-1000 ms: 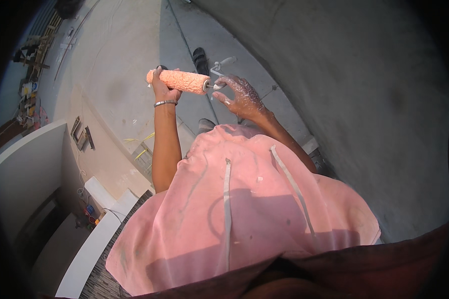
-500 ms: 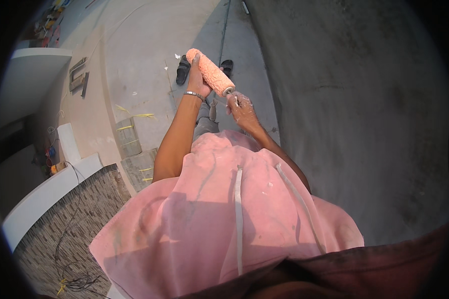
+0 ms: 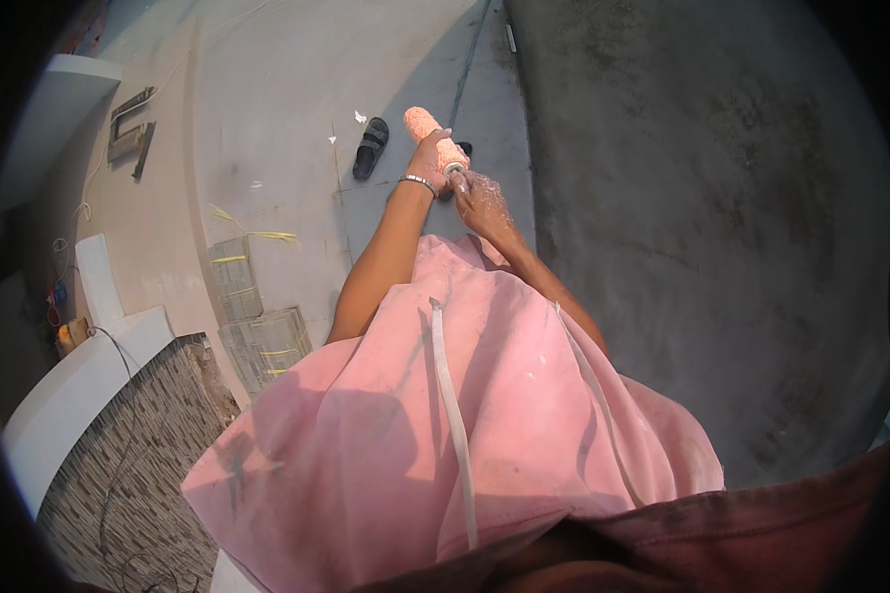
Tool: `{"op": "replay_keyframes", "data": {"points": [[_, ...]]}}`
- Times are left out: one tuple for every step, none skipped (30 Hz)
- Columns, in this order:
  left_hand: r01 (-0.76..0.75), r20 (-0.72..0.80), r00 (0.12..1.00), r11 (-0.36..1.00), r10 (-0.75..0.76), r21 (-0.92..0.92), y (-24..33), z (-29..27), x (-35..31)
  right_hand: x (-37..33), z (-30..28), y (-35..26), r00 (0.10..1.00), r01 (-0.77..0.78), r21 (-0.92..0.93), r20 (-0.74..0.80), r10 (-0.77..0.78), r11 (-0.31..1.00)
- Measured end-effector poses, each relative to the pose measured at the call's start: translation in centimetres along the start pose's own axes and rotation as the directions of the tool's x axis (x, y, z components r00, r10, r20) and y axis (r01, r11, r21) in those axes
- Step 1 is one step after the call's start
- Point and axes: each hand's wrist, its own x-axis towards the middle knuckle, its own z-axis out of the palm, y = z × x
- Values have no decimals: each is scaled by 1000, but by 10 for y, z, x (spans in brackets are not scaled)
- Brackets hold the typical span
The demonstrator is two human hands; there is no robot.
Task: The person uses pliers to adjust the metal cage of a paint roller, then attaches a pink roller sleeve to the cage. They inspect the assembled roller and walk toward a wall, but do not apply paint in this clip.
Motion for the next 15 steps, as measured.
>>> {"op": "replay_keyframes", "data": {"points": [[-31, 17, 999, 999, 32, -22, 4, -6, 7, 3, -1, -5, 1000, 16, -19, -2, -16, 1000], [-49, 41, 998, 998, 50, -36, 7, 0, 10, 8, -8, -13, 1000, 21, -43, -15, -22, 999], [-64, -88, 994, 997, 60, -41, 27, 1, 10, 7, -12, -21, 1000, 16, -70, 8, -15, 997], [-179, -131, 977, 981, 168, -74, 55, -15, 15, 4, -18, -42, 999, 27, -96, 33, -24, 995], [-204, -79, 978, 969, 195, -140, 89, -44, 23, -2, -25, -63, 996, 54, -120, 74, -45, 991], [-200, -30, 980, 969, 198, -147, 95, -48, 26, -9, -39, -77, 995, -13, -133, 96, 26, 991], [-238, -61, 971, 962, 231, -136, 99, -44, 29, -12, -49, -89, 989, -62, -128, 123, 78, 990], [-278, -104, 958, 953, 267, -119, 104, -46, 31, -16, -53, -94, 979, -110, -117, 160, 128, 987], [-286, -130, 954, 949, 270, -134, 115, -51, 30, -19, -61, -85, 996, -19, -50, 86, 23, 999], [-315, -169, 942, 938, 291, -142, 141, -69, 25, -23, -75, -95, 992, -68, 6, 103, 67, 998], [-326, -187, 937, 932, 295, -161, 166, -81, 21, -27, -99, -113, 987, -126, 37, 108, 122, 991], [-404, -233, 905, 891, 356, -208, 199, -103, 13, -31, -117, -112, 983, -146, 89, 123, 135, 985], [-462, -272, 877, 850, 395, -254, 223, -118, 5, -36, -135, -110, 978, -180, 131, 128, 164, 975], [-462, -217, 882, 860, 418, -219, 237, -120, -5, -43, -151, -103, 973, -216, 171, 124, 196, 961], [-464, -158, 884, 867, 440, -183, 249, -111, -19, -47, -164, -99, 967, -247, 213, 120, 226, 945]]}}
